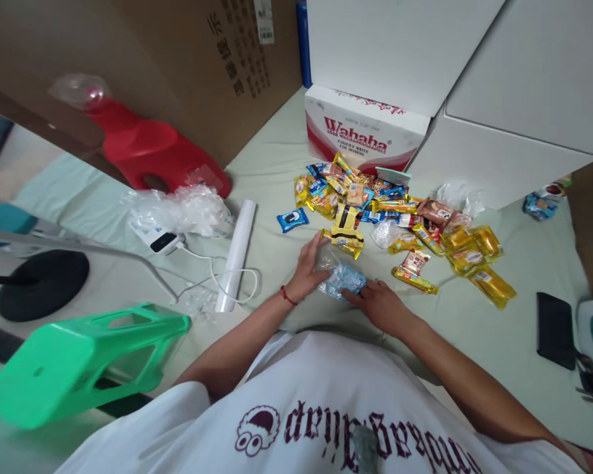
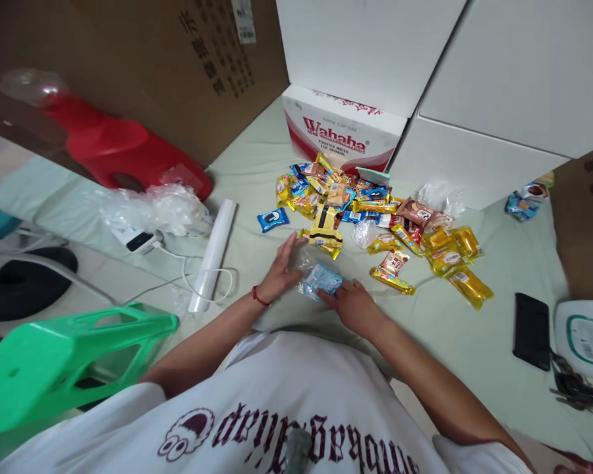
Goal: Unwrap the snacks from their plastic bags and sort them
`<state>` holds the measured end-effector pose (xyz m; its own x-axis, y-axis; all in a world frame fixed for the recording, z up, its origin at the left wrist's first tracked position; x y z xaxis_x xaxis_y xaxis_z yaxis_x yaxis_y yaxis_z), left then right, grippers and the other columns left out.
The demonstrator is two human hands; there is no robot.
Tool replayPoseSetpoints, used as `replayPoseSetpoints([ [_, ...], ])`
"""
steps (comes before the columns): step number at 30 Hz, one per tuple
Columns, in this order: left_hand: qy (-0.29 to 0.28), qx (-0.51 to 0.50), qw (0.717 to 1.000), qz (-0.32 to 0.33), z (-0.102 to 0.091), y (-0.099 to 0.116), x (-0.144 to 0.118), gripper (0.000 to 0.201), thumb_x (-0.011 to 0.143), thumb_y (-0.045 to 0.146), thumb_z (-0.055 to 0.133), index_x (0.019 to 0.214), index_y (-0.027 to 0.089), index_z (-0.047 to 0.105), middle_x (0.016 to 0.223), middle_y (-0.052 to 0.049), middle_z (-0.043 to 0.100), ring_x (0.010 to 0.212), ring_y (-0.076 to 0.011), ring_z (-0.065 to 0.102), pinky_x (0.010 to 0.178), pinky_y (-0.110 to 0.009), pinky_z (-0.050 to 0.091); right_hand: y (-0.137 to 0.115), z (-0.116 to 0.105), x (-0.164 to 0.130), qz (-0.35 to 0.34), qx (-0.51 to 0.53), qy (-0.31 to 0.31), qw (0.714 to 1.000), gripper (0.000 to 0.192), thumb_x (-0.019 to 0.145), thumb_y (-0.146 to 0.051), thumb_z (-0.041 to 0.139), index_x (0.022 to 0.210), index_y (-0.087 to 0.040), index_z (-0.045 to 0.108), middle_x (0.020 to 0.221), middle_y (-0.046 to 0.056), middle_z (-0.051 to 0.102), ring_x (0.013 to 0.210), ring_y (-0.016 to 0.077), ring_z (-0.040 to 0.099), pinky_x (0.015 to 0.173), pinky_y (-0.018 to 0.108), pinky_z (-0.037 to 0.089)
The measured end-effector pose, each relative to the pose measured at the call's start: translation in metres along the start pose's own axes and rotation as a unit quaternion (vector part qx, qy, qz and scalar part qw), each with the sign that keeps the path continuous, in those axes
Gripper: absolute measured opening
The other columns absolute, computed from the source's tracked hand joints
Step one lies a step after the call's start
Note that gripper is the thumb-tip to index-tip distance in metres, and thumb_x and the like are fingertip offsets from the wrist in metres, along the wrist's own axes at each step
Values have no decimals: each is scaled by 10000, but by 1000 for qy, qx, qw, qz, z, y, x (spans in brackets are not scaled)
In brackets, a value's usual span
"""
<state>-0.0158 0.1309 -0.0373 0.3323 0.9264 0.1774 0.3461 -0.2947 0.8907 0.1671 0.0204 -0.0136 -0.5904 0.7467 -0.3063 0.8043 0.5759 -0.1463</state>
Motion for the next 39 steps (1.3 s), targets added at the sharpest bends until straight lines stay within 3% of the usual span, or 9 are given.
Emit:
replayPoseSetpoints([
  [4,-56,-82,994,42,13,9,9,838,819,237,683,1598,200,376,882,-15,692,988,-210,611,1013,-394,455,4,13,-1,-26,15,56,998,559,1018,-129,483,1574,-183,449,980,130,716,1041,299,590,891,412,428],
  [7,-85,-25,993,79,5,9,3,352,838,214,633,1158,233,776,738,-15,664,916,-208,589,980,-406,448,11,27,-2,-20,48,122,991,540,1047,-162,451,1580,-98,392,1007,144,718,1009,285,591,875,404,456],
  [10,-154,27,982,108,-7,7,-13,209,815,197,616,804,266,813,762,-31,716,1001,-232,602,1050,-453,395,16,36,-3,-7,72,167,983,571,1062,-175,429,1615,-90,311,987,131,710,961,271,587,850,390,463],
  [14,-214,80,969,93,-13,4,-30,277,876,215,541,811,273,804,856,-42,741,1054,-233,599,1063,-450,384,14,34,0,-38,71,140,987,536,1061,-159,431,1595,-184,408,943,98,691,949,270,558,841,390,435],
  [20,-31,260,963,-58,-11,3,-32,392,843,415,694,1166,195,719,1254,-147,647,1209,-331,527,1049,-518,413,12,-2,-8,-62,156,75,983,481,1047,-360,538,1509,-226,556,983,103,656,971,252,518,891,390,404],
  [24,-24,335,941,-35,-9,18,-43,467,746,372,793,1175,215,697,1529,-175,474,1507,-466,245,1176,-671,217,10,-11,-13,-45,191,58,979,450,1052,-440,532,1455,-258,617,1027,101,647,1014,243,517,930,385,389],
  [27,-66,326,943,-20,-13,32,-48,100,842,265,676,926,219,705,1367,-143,617,1438,-421,402,1141,-631,292,10,-4,-11,-14,174,55,983,415,1073,-377,497,1460,-285,617,1012,99,638,983,232,507,918,378,380],
  [33,-83,140,977,-137,0,45,-35,175,930,344,581,817,213,610,680,1,630,656,-181,606,645,-286,446,5,9,-2,19,141,62,988,411,1068,-315,492,1458,-322,620,1026,111,633,993,250,477,867,373,371],
  [39,-93,114,985,-93,58,47,-25,291,941,138,437,938,180,725,834,-49,706,829,-190,649,786,-299,508,9,-1,-17,-2,254,155,955,430,1062,-326,450,1450,-214,598,1109,125,656,1035,256,538,941,405,439],
])
Point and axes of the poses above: each hand's wrist, its own x-axis towards the middle knuckle, its own z-axis out of the palm, y = z × x, the point moved 6 cm from there along x, towards the middle knuckle
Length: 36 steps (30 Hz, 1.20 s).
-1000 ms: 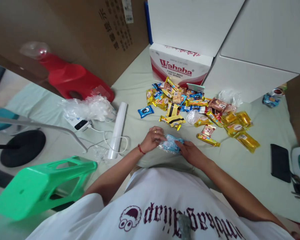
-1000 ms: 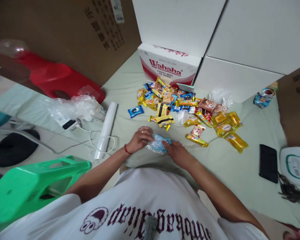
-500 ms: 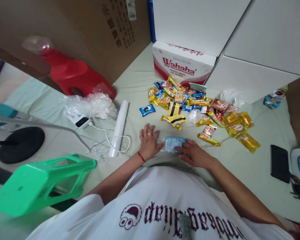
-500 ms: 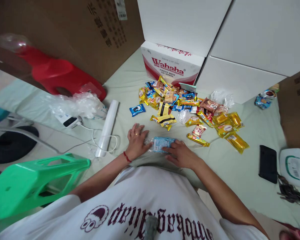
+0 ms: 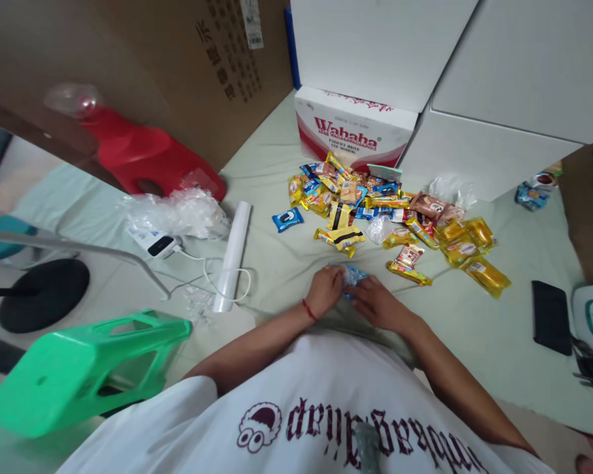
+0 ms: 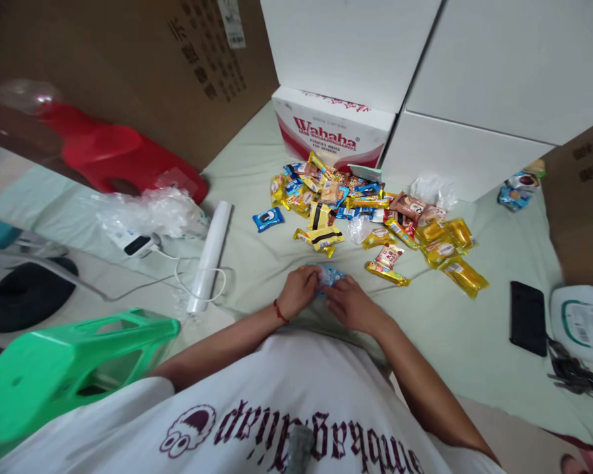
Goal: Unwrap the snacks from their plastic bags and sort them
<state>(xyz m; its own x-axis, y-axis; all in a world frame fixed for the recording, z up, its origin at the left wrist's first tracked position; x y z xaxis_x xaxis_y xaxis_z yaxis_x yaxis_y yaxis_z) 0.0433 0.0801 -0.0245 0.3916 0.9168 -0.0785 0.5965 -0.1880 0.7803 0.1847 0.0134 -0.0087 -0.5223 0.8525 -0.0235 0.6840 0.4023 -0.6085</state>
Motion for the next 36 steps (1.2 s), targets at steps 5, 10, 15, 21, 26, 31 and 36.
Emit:
replayPoseSetpoints([
  [5,-8,140,989,43,16,6,-11,289,982,244,527,1128,233,776,1020,-87,664,910,-211,634,765,-303,498,32,-26,-31,253,-61,226,939,408,1067,-402,427,1290,-160,667,1131,163,641,1088,302,534,983,453,449],
  [10,-16,176,984,29,16,3,-16,319,1030,366,504,1219,286,748,1007,-79,650,881,-213,615,719,-302,468,24,-13,-42,345,-173,145,911,257,946,-381,656,1088,-172,702,1250,210,572,1169,385,463,904,474,446],
  [15,4,190,980,52,13,10,-17,272,1001,351,549,1171,277,748,1037,-114,646,1034,-288,563,837,-392,473,15,-24,-41,350,-124,105,923,121,982,-286,553,951,-207,639,1075,138,660,927,259,597,733,315,408],
  [21,126,179,976,16,5,5,-15,578,853,430,739,1313,123,572,1393,-236,526,1351,-418,428,1106,-574,346,12,-16,11,325,61,142,933,154,967,-343,506,875,-234,564,710,11,648,668,193,606,607,261,375],
  [26,120,95,987,-44,-1,-8,-10,353,792,325,757,1058,166,587,1158,-178,622,1187,-375,548,1013,-545,440,10,11,24,328,202,185,904,187,965,-339,464,924,-223,604,721,14,668,689,195,632,668,283,480],
  [31,78,-116,986,96,-7,28,-25,313,813,201,583,1124,217,545,1139,-105,639,1079,-248,625,955,-412,516,7,21,-12,290,518,306,744,427,937,-619,568,1061,-222,662,999,57,735,857,203,694,750,324,584],
  [36,-166,-175,934,262,28,72,-49,414,754,168,535,1163,213,582,1159,-122,700,1092,-274,661,990,-439,525,13,26,-42,302,635,341,624,366,796,-544,785,918,-221,665,854,18,728,790,195,699,728,309,595],
])
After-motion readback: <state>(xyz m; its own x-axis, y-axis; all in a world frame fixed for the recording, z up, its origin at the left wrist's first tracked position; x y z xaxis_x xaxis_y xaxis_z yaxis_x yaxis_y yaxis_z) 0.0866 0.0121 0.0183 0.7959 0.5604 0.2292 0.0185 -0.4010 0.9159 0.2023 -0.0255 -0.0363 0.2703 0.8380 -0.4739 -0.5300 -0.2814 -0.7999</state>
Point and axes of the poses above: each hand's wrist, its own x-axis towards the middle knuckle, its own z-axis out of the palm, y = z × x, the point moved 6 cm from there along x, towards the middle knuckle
